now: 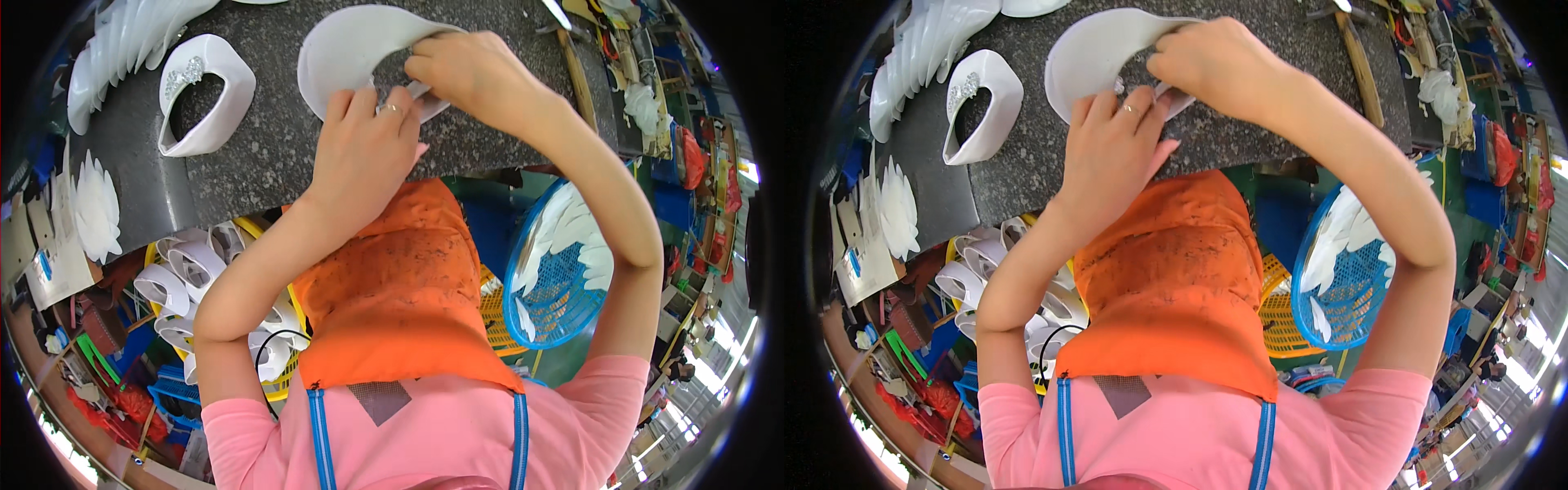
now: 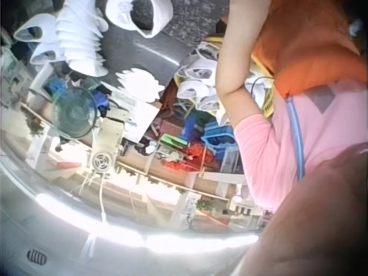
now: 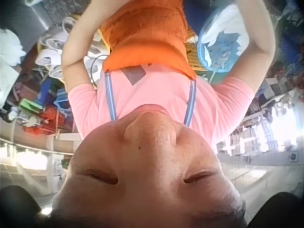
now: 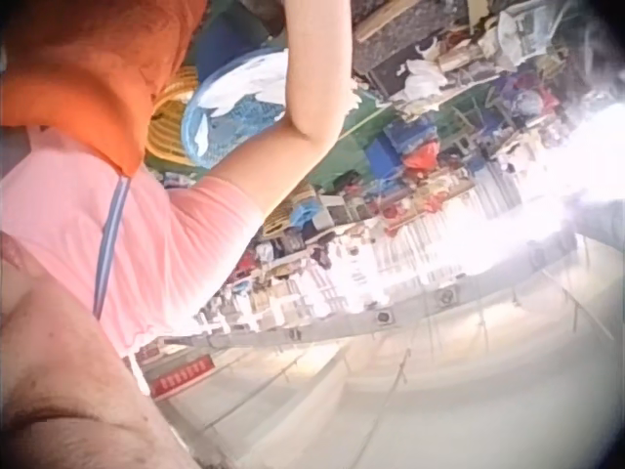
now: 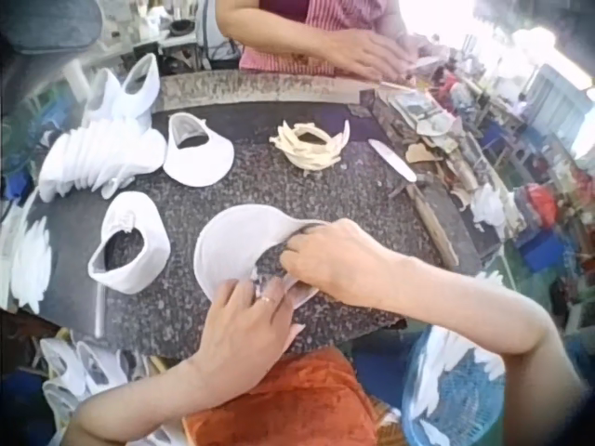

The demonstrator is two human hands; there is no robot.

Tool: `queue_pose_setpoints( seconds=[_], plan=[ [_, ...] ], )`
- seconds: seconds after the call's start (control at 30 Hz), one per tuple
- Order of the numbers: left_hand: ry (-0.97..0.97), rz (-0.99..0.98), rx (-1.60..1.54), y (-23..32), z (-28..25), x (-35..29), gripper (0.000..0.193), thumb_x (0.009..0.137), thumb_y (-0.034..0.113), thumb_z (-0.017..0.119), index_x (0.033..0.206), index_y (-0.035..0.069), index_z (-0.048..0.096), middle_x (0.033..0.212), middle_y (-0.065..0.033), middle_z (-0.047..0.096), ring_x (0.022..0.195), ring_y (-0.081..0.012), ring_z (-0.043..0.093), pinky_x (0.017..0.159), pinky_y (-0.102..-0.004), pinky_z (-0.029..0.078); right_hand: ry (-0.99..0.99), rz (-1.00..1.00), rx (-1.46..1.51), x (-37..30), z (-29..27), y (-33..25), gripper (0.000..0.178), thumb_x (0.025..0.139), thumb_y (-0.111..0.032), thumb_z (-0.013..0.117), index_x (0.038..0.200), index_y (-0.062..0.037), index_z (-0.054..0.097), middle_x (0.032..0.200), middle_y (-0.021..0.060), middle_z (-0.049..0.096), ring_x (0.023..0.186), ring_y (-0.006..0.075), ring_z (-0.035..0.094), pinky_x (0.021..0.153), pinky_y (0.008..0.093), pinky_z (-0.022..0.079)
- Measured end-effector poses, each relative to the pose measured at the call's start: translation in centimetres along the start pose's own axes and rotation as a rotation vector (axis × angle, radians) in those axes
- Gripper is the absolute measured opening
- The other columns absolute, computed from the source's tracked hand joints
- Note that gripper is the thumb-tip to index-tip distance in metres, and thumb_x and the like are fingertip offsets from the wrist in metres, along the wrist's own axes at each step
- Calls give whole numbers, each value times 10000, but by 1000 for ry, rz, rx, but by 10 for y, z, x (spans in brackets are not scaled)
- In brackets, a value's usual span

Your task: The person assembles white shoe upper components by hand at a factory workbench, folding and pressing the material, inserting reinforcement strips, and organizing the pieces into stacks.

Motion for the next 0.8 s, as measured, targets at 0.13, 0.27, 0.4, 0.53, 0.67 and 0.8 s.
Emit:
queue_pose_setpoints(
  seconds=[0.13,0.27,0.4,0.53,0.67,0.8],
  plan=[
    [49,-4,-8,7,-2,-5,487,666,223,743,1094,36,604,1077,-44,528,803,-225,492,767,-354,400,-13,-4,33,-8,-3,-1,52,715,-126,608,753,-97,589,800,53,575,797,242,622,608,353,519],
    [53,-38,-37,7,0,-7,497,662,203,741,1104,25,599,1106,-57,524,794,-225,482,770,-358,406,-9,63,-7,-8,-4,-8,63,714,-120,602,764,-96,572,800,46,565,787,232,622,574,355,514],
    [68,-21,-32,9,1,-17,449,691,205,709,1086,12,615,1133,-92,533,822,-248,490,795,-361,414,-22,159,2,-21,4,-12,245,725,-117,583,966,-94,620,889,33,624,742,238,644,569,334,518],
    [103,13,15,14,5,-21,358,740,199,644,1040,3,647,1180,-134,549,850,-268,501,828,-367,421,130,147,-14,-36,4,-18,299,703,-96,597,991,-56,664,989,75,662,736,218,661,561,300,524],
    [107,32,17,14,2,-20,309,760,171,601,1007,-5,660,1221,-156,554,833,-251,498,842,-357,420,177,86,17,-41,1,-22,351,696,-87,603,1039,-45,661,1004,66,661,753,208,654,579,297,525],
    [86,65,50,15,4,-19,305,760,157,587,1008,-4,659,1237,-161,553,835,-239,498,847,-348,418,187,58,4,-48,3,-24,364,700,-85,602,1056,-40,659,1013,74,659,747,202,654,588,294,525]
  ],
)
Point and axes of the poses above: each hand's wrist, its own x-axis towards the middle knuckle, its own z-axis out of the palm, y = z × x, the point moved 7 cm from there along x, towards the middle knuckle
